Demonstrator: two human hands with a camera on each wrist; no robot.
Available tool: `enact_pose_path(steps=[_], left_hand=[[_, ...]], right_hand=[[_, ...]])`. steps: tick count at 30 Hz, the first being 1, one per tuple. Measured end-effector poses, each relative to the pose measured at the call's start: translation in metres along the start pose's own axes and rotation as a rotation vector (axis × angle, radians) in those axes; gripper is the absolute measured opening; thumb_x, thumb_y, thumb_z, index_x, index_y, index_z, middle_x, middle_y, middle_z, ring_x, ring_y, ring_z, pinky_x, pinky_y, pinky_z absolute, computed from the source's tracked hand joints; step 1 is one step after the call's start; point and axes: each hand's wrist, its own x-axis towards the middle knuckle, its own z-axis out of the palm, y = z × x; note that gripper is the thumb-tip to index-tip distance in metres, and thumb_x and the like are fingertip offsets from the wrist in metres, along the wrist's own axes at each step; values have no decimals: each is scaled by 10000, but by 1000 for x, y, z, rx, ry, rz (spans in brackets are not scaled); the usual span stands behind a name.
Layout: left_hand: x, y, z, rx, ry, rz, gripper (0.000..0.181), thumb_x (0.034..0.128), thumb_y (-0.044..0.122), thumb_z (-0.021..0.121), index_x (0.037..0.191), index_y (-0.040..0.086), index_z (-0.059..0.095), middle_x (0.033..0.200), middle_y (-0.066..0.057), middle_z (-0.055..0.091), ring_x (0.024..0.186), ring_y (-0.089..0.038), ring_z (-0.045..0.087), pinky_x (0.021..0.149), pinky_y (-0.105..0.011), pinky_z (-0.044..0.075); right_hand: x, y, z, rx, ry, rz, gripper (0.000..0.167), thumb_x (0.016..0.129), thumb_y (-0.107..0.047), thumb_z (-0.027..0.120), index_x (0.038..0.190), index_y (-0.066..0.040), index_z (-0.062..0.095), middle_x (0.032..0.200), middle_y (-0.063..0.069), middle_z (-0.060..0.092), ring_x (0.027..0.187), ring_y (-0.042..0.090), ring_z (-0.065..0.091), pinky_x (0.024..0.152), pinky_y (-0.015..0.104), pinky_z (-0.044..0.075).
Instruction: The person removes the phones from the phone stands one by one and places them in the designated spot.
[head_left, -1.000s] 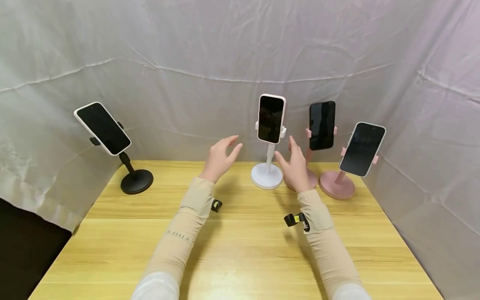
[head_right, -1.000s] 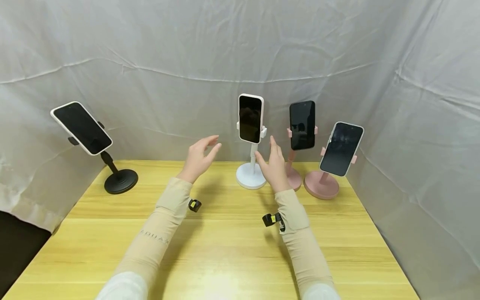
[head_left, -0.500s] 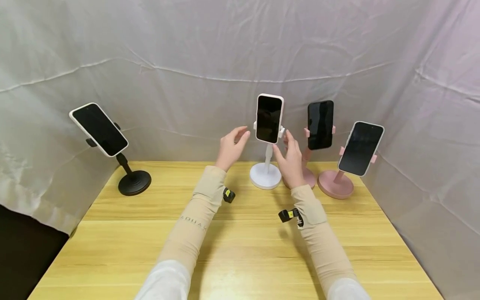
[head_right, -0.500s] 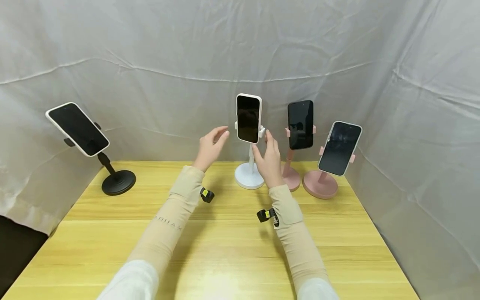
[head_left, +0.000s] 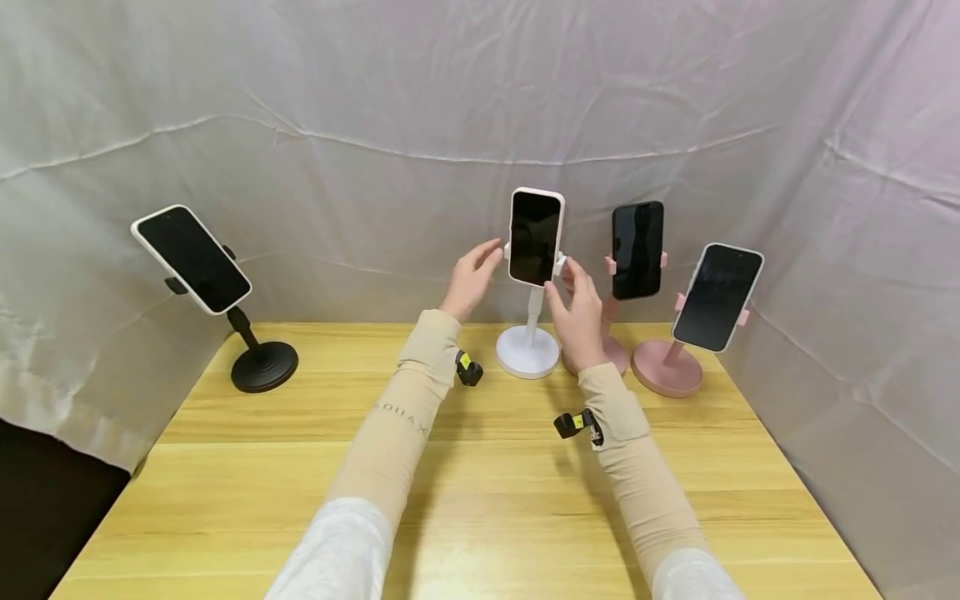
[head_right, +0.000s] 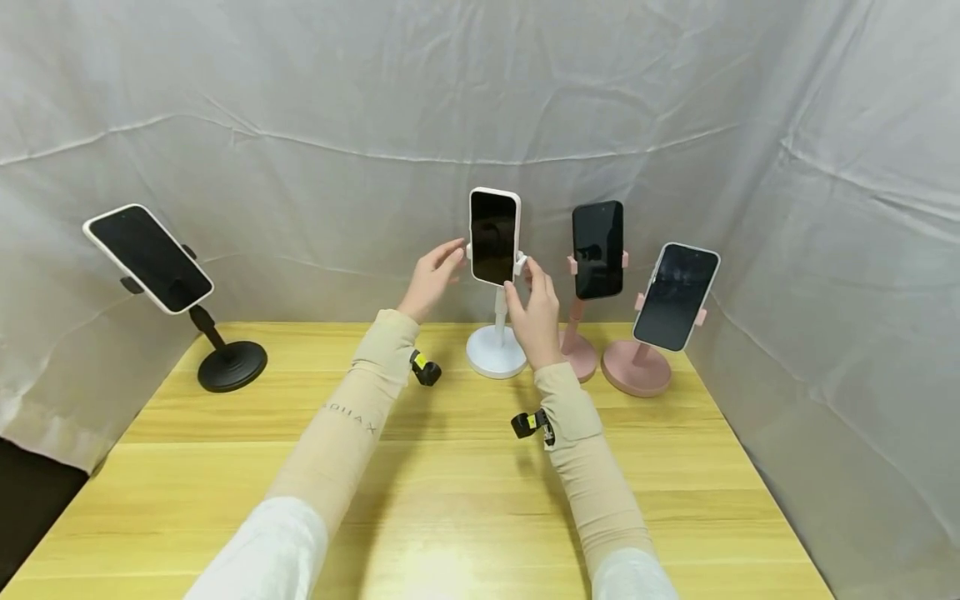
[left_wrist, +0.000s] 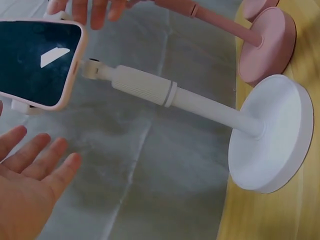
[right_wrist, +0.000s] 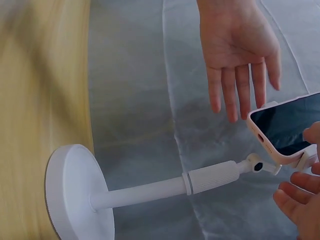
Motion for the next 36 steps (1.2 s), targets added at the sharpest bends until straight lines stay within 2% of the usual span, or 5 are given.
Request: enact_pose_path(steps=[6,16,24,31,36], left_hand=[[6,-2,6,-63,-37,24,387,1025,193,502,1389,67,531,1415,-145,550,1260,-312,562,1020,-448,506],[6,0,12,-126,-15,28,379,1016,140,504,1381,43,537,1346,-194,594,1071,-219,619,1008,-408,516],[-13,19,4,-168,23,48,350,984,39,536,1322,-50,560,1264,-280,614,927,-120,611,1014,-473,500],[-27,29,-3,-115,63,93,329,964,46,580,1274,-64,594,1243,-253,638,976,-138,631,958,-307,542],[-33,30,-7,-102,77,111,322,955,41,595,1255,-75,604,1225,-258,646,1001,-191,648,935,-271,550]], right_hand=[[7,0,0,7,27,17,411,984,-210,584,1348,-34,508,1239,182,605,1164,289,601,1035,396,499],[16,1,0,15,74,3,292,977,-174,594,1210,0,578,1142,192,665,1055,292,652,972,391,537],[18,-2,2,16,51,27,287,973,-175,602,1202,-2,598,1129,195,677,1040,302,656,957,406,544],[19,-4,5,17,40,36,298,982,-201,589,1208,-8,612,1141,182,686,1039,296,659,945,414,547],[19,-6,6,29,37,39,293,985,-217,586,1196,-17,625,1121,172,696,1029,287,664,923,409,554]])
